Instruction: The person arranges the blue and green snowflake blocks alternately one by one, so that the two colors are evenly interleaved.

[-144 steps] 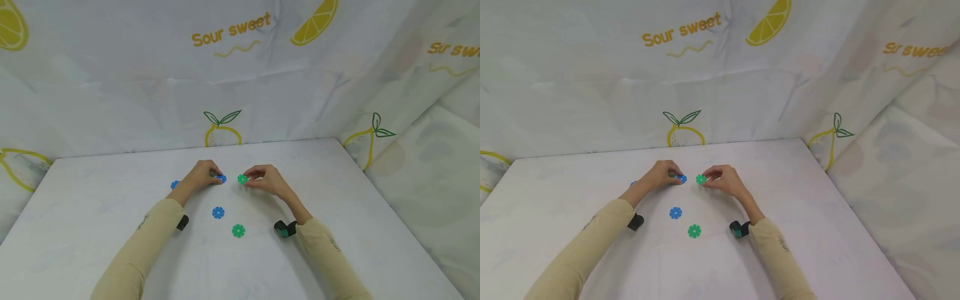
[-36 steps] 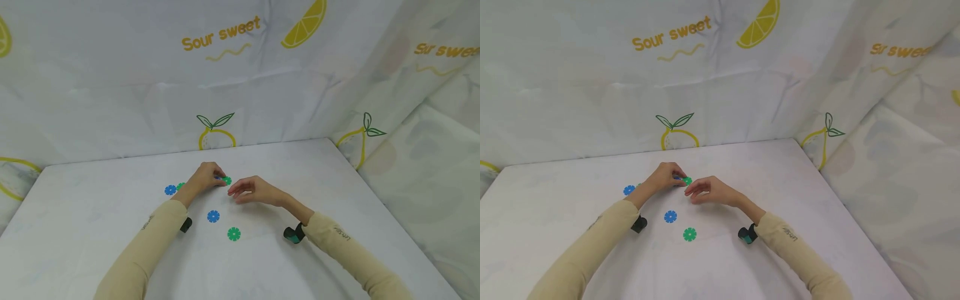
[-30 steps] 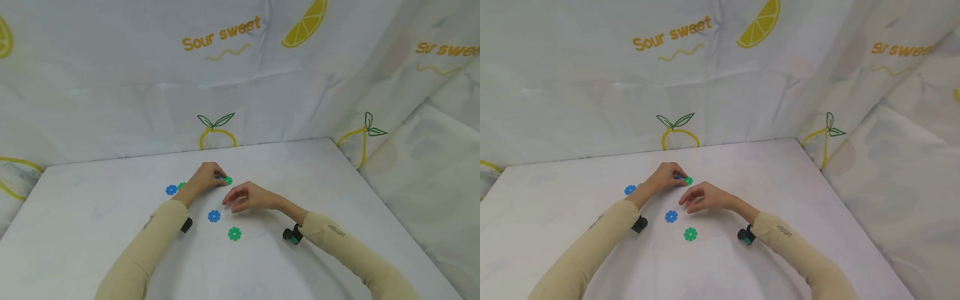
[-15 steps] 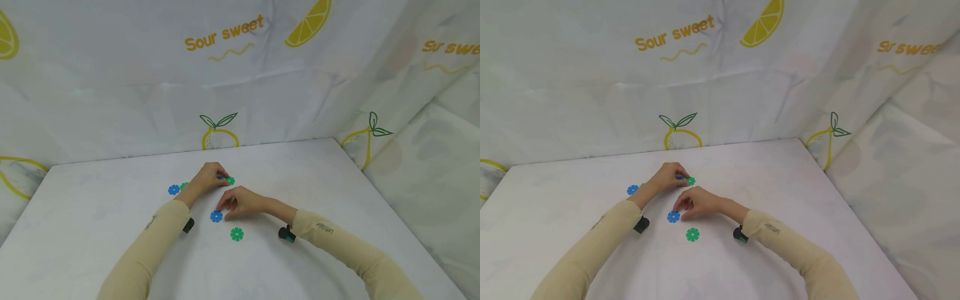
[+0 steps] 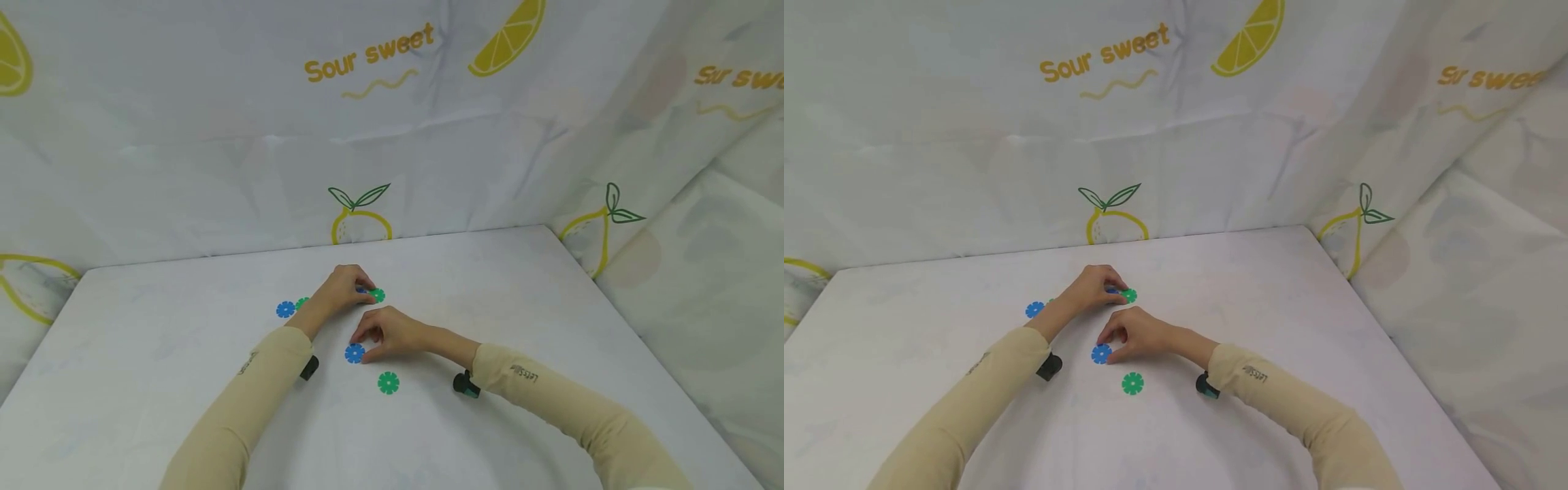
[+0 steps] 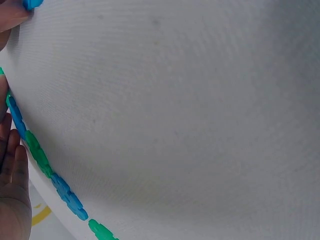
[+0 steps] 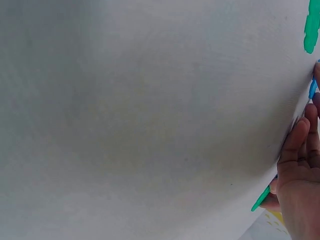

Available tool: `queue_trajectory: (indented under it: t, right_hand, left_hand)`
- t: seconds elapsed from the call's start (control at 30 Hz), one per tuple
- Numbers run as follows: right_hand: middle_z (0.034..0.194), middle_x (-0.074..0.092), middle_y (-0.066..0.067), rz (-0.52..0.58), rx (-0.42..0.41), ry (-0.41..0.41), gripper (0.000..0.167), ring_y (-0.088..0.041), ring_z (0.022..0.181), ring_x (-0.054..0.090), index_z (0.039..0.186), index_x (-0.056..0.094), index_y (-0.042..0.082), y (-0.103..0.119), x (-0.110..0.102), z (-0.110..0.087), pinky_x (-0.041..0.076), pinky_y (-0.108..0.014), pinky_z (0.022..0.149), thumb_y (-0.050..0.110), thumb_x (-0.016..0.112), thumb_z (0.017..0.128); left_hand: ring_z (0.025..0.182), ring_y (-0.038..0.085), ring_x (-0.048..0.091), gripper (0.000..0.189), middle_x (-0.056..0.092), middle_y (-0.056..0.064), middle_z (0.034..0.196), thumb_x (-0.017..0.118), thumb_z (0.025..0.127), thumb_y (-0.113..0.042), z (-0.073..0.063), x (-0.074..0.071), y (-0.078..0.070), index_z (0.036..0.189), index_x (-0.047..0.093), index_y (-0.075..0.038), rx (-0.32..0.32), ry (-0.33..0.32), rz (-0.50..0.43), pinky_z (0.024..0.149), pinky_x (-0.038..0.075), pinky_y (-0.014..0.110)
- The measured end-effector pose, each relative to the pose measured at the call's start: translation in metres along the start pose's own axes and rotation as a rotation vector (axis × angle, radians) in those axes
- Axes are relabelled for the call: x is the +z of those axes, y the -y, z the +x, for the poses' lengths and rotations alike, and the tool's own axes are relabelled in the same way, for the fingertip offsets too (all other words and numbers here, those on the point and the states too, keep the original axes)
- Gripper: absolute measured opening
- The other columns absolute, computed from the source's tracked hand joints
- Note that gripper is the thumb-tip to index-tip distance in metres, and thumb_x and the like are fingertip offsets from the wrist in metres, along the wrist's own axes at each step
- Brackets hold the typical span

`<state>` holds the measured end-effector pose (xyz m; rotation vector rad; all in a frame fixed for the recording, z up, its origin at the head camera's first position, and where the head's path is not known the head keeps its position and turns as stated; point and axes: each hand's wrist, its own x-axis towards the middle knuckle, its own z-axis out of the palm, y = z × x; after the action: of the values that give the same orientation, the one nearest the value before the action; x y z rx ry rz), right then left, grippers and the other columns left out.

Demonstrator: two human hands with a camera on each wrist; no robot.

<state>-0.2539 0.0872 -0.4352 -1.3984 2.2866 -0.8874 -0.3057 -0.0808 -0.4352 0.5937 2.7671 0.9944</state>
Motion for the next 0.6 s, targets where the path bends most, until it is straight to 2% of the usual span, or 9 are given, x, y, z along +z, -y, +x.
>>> queue_trajectory:
  t: [0.33,0.6]
  right_hand:
    - [0.091,0.066,-0.001,0.017,-0.006,-0.015,0.027,-0.008,0.067,0.049,0.102,0.074,0.005,-0.0032,0.0022,-0.0002,0.041,-0.016,0.060,0.014,0.081,0.078]
    - [0.099,0.065,0.001,0.012,-0.019,0.074,0.030,-0.010,0.070,0.048,0.109,0.073,0.008,-0.0030,-0.0024,0.0035,0.040,-0.015,0.062,0.015,0.079,0.080]
  left_hand:
    - [0.103,0.022,0.061,0.024,0.070,0.005,0.101,0.080,0.078,-0.015,0.0001,-0.0018,-0.0036,0.099,0.074,-0.006,-0.027,0.014,0.014,0.097,0.045,0.037]
    - [0.102,0.022,0.062,0.022,0.070,0.006,0.100,0.079,0.079,-0.015,-0.0005,-0.0024,-0.0043,0.099,0.074,-0.005,0.002,0.016,0.019,0.095,0.047,0.036]
